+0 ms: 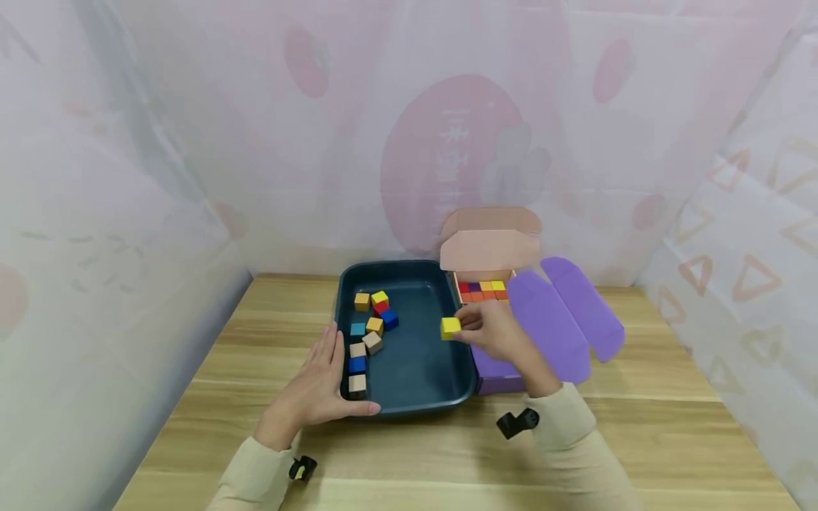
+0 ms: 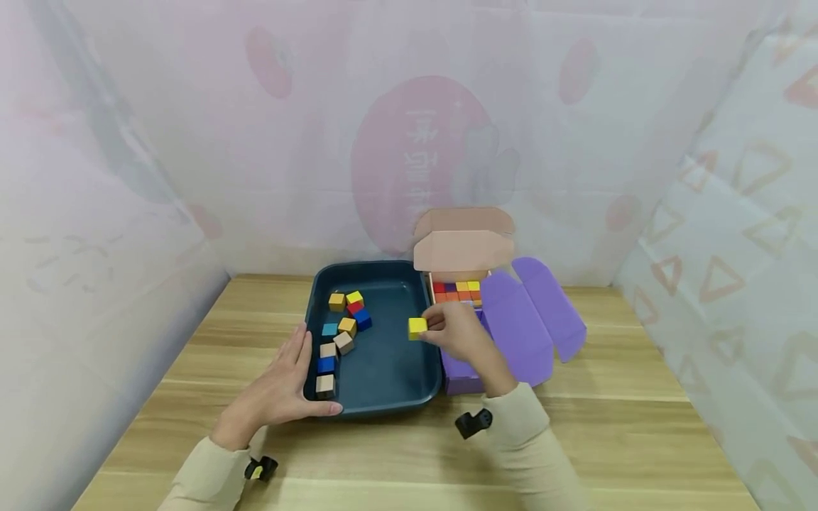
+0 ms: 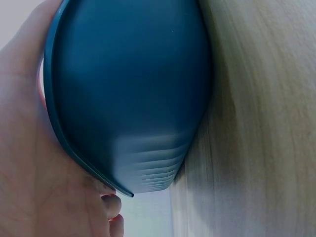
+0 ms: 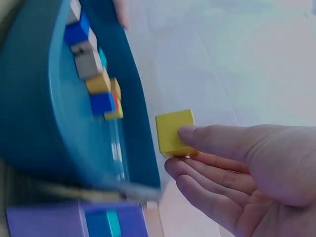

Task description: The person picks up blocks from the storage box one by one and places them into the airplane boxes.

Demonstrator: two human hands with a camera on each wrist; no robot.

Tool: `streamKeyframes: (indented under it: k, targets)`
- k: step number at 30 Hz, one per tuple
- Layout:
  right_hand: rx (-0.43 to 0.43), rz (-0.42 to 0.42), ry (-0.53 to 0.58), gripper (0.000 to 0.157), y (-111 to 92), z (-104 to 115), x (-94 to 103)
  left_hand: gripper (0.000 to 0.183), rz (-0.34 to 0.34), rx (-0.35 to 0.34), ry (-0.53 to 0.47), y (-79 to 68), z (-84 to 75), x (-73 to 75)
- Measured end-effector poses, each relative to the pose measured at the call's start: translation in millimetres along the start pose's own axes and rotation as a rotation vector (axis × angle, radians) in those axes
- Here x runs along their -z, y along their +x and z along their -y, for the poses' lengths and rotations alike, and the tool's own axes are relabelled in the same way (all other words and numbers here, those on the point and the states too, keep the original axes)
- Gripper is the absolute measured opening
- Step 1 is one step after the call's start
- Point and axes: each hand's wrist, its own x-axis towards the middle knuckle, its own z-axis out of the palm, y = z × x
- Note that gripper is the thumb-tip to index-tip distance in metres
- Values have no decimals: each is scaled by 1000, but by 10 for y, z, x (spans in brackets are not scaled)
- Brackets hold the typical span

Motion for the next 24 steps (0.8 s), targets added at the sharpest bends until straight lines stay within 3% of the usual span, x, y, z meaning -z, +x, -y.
streamKeyframes:
  k: [9,16,24]
  targets:
    - [-135,-65,-14,29,-78,-385,149,154,-20,-2,-3,7,37,1]
    - [-226,-32,-71,27,-42,-625,9,154,-5,5,-1,26,31,-5]
    - [-241,-3,-120,24,1,-849,-169,154,-15,5,-5,26,12,-6]
